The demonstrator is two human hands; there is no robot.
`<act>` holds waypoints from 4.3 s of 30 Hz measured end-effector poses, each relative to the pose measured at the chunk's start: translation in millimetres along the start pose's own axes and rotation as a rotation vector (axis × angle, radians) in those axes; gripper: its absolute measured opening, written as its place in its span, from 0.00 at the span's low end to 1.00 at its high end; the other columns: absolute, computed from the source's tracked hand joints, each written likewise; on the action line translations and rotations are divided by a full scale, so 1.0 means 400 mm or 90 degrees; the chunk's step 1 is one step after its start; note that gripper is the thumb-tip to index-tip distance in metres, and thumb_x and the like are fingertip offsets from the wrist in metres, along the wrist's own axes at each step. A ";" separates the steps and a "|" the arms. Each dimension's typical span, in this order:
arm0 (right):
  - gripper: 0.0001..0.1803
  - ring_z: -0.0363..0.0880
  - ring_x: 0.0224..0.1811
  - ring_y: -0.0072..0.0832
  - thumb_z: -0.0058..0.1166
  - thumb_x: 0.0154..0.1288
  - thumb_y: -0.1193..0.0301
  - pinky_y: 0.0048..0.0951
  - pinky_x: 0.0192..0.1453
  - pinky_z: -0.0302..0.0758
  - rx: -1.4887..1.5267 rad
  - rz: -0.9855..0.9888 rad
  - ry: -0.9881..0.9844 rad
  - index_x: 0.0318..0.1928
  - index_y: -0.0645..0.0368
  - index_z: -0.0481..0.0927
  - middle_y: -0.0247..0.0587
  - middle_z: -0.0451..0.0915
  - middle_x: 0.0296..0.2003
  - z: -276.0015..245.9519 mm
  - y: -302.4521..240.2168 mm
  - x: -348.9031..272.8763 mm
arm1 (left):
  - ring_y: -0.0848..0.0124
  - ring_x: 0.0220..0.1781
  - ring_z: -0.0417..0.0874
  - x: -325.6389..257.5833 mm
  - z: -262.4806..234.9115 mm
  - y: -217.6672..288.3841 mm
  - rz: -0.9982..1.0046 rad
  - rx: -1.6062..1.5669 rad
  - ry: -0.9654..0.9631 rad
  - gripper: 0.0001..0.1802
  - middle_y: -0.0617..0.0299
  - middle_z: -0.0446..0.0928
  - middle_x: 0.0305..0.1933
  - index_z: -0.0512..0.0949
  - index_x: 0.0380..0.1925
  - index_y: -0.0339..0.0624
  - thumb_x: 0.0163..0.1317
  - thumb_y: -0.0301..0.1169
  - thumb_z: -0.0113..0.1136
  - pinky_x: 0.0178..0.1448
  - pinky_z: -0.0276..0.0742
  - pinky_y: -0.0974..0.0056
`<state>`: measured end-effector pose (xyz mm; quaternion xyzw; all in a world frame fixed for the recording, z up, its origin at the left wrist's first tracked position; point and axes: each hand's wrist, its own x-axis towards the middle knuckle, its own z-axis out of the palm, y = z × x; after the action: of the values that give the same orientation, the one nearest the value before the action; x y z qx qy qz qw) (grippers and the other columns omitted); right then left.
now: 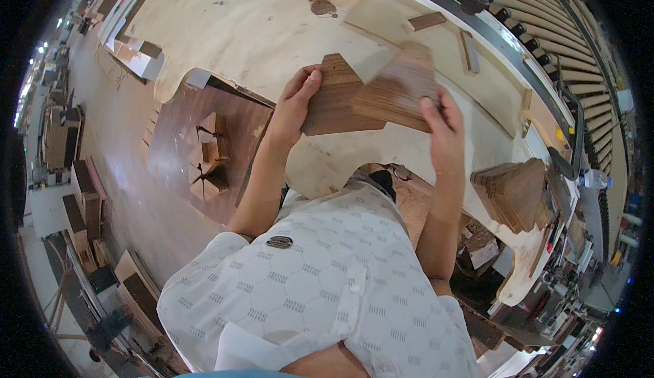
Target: The person drills holes into triangular wooden blocks using a drill press. They place each block into a jig, operate the machine lever to drill, and then stack the finished pieces on a nearby table.
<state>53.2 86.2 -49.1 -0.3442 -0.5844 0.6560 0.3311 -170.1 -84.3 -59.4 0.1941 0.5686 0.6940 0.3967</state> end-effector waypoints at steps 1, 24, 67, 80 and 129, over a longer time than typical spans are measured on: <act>0.26 0.74 0.61 0.21 0.60 0.77 0.69 0.25 0.70 0.66 0.034 -0.016 0.032 0.68 0.69 0.74 0.36 0.81 0.57 -0.021 -0.006 -0.001 | 0.79 0.54 0.73 -0.004 -0.006 0.002 0.014 -0.018 -0.001 0.22 0.69 0.77 0.51 0.77 0.59 0.45 0.78 0.50 0.57 0.60 0.69 0.71; 0.20 0.79 0.46 0.18 0.64 0.75 0.67 0.21 0.54 0.74 -0.108 -0.055 -0.071 0.58 0.69 0.79 0.35 0.85 0.46 0.152 -0.144 -0.100 | 0.77 0.51 0.82 -0.065 0.071 0.103 0.005 -0.197 -0.055 0.19 0.63 0.84 0.50 0.77 0.57 0.37 0.77 0.41 0.61 0.59 0.76 0.70; 0.20 0.75 0.49 0.20 0.63 0.74 0.68 0.23 0.54 0.73 -0.034 -0.237 -0.030 0.59 0.65 0.76 0.34 0.79 0.49 0.164 0.093 -0.002 | 0.75 0.44 0.74 0.035 0.045 0.056 0.064 0.108 -0.164 0.29 0.62 0.79 0.45 0.76 0.60 0.34 0.75 0.49 0.62 0.48 0.73 0.68; 0.47 0.56 0.80 0.53 0.52 0.59 0.80 0.44 0.84 0.53 -0.237 -0.274 -0.214 0.81 0.63 0.53 0.56 0.57 0.78 0.128 0.101 -0.030 | 0.49 0.67 0.74 -0.018 0.074 0.002 0.367 0.512 -0.160 0.47 0.40 0.70 0.68 0.58 0.73 0.32 0.64 0.42 0.74 0.72 0.69 0.51; 0.12 0.81 0.58 0.39 0.63 0.69 0.60 0.45 0.61 0.75 -0.816 -0.412 0.231 0.47 0.51 0.85 0.31 0.86 0.53 -0.045 0.134 0.278 | 0.62 0.52 0.84 0.358 -0.454 0.213 0.085 0.338 0.263 0.42 0.46 0.84 0.51 0.77 0.60 0.27 0.65 0.58 0.69 0.59 0.77 0.61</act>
<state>6.3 183.7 -110.9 -0.3839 -0.8610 -0.0116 0.3333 -416.4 -92.2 -55.7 0.1830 0.7838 0.5708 0.1622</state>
